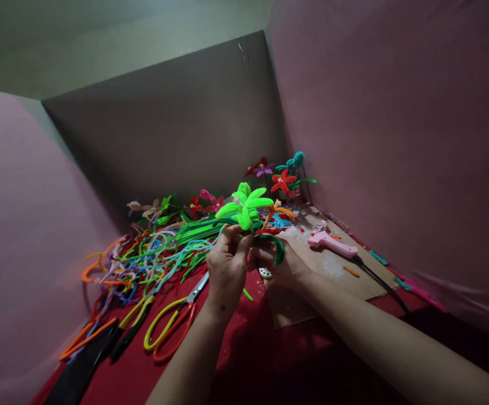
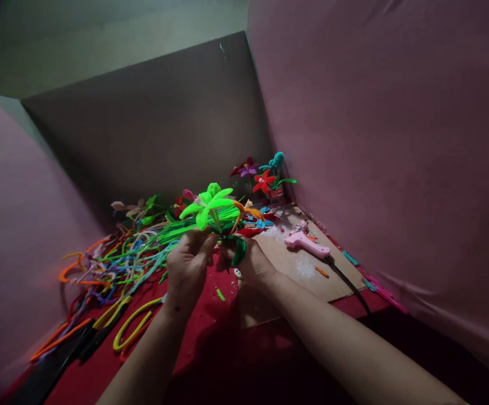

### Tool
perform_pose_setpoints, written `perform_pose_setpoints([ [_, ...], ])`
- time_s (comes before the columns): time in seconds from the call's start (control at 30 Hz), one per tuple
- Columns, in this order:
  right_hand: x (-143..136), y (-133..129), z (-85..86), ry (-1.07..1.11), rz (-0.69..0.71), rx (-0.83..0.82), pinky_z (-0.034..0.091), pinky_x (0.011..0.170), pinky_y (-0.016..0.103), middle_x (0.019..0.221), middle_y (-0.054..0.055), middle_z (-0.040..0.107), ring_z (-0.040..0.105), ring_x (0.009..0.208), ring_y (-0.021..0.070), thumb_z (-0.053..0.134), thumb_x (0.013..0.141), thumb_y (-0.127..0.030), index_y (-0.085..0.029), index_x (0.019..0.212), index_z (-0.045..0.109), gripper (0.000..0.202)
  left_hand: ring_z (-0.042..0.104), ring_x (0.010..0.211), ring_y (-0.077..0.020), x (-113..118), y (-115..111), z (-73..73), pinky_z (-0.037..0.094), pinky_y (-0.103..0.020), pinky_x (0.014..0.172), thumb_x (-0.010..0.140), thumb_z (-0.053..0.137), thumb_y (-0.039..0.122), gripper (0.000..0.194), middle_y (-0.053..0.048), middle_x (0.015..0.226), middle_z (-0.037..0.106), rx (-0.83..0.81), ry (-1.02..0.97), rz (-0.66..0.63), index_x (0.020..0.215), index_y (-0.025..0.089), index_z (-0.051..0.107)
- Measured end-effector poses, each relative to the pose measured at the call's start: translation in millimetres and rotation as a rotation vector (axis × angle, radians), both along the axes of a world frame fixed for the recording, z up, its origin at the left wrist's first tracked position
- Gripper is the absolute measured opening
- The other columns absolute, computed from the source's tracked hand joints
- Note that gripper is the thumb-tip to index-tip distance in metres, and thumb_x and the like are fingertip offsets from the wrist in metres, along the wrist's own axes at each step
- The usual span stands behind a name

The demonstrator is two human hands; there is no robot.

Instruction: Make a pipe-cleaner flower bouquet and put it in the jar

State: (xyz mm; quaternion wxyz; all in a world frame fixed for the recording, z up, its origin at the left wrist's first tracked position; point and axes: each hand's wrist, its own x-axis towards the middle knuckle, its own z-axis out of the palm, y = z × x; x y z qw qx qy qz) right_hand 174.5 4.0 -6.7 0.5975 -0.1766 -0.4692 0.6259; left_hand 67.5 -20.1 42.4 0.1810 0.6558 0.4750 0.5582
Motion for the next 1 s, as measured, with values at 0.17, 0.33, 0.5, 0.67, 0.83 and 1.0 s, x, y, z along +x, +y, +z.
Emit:
perform_pose_setpoints([
  [0.17, -6, 3, -9.0, 0.069, 0.101, -0.019, 0.034, 0.049, 0.023, 0.055, -0.002, 0.051, 0.046, 0.049, 0.0092, 0.069, 0.065, -0.032, -0.015, 0.064, 0.059, 0.021, 0.041, 0.048, -0.0074, 4, 6, 5.6, 0.034, -0.019, 0.050, 0.075, 0.057, 0.031, 0.016, 0.004, 0.053, 0.050, 0.108, 0.199, 0.159, 0.067, 0.018, 0.058],
  [0.33, -5, 4, -7.7, 0.178, 0.155, -0.132, 0.027, 0.046, 0.021, 0.056, -0.001, 0.053, 0.043, 0.049, 0.0068, 0.071, 0.064, -0.034, -0.014, 0.063, 0.059, 0.023, 0.041, 0.044, -0.0078, 2, 3, 10.1, 0.031, -0.020, 0.047, 0.075, 0.055, 0.028, 0.023, 0.005, 0.045, 0.047, 0.165, 0.357, 0.232, 0.055, 0.018, 0.051],
  [0.5, -6, 1, -4.0, 0.243, 0.148, -0.177, 0.025, 0.045, 0.020, 0.052, -0.003, 0.050, 0.041, 0.048, 0.0060, 0.075, 0.058, -0.031, -0.014, 0.056, 0.058, 0.024, 0.048, 0.043, -0.0104, 4, 0, 7.9, 0.032, -0.021, 0.048, 0.077, 0.051, 0.027, 0.019, 0.002, 0.045, 0.052, 0.189, 0.431, 0.295, 0.060, 0.018, 0.056],
  [0.67, -8, -1, -6.1, 0.274, 0.115, -0.194, 0.030, 0.049, 0.021, 0.058, -0.001, 0.056, 0.044, 0.050, 0.0062, 0.073, 0.058, -0.027, -0.014, 0.063, 0.062, 0.017, 0.051, 0.047, -0.0110, 4, -1, -0.3, 0.033, -0.022, 0.050, 0.075, 0.052, 0.022, 0.017, -0.001, 0.050, 0.057, 0.271, 0.491, 0.359, 0.060, 0.017, 0.056],
  [0.83, -8, -3, -6.9, 0.291, 0.096, -0.200, 0.030, 0.048, 0.021, 0.056, -0.002, 0.055, 0.044, 0.050, 0.0068, 0.074, 0.058, -0.026, -0.015, 0.061, 0.060, 0.017, 0.044, 0.044, -0.0088, 3, -1, -3.9, 0.031, -0.021, 0.049, 0.076, 0.052, 0.023, 0.017, 0.002, 0.048, 0.052, 0.294, 0.517, 0.351, 0.061, 0.017, 0.055],
  [1.0, -9, -4, -4.9, 0.293, 0.071, -0.180, 0.027, 0.045, 0.021, 0.051, -0.003, 0.051, 0.041, 0.046, 0.0063, 0.074, 0.056, -0.023, -0.014, 0.056, 0.058, 0.019, 0.039, 0.042, -0.0078, 5, -2, -2.6, 0.029, -0.021, 0.049, 0.078, 0.051, 0.025, 0.022, 0.003, 0.046, 0.047, 0.325, 0.550, 0.336, 0.056, 0.017, 0.051],
])
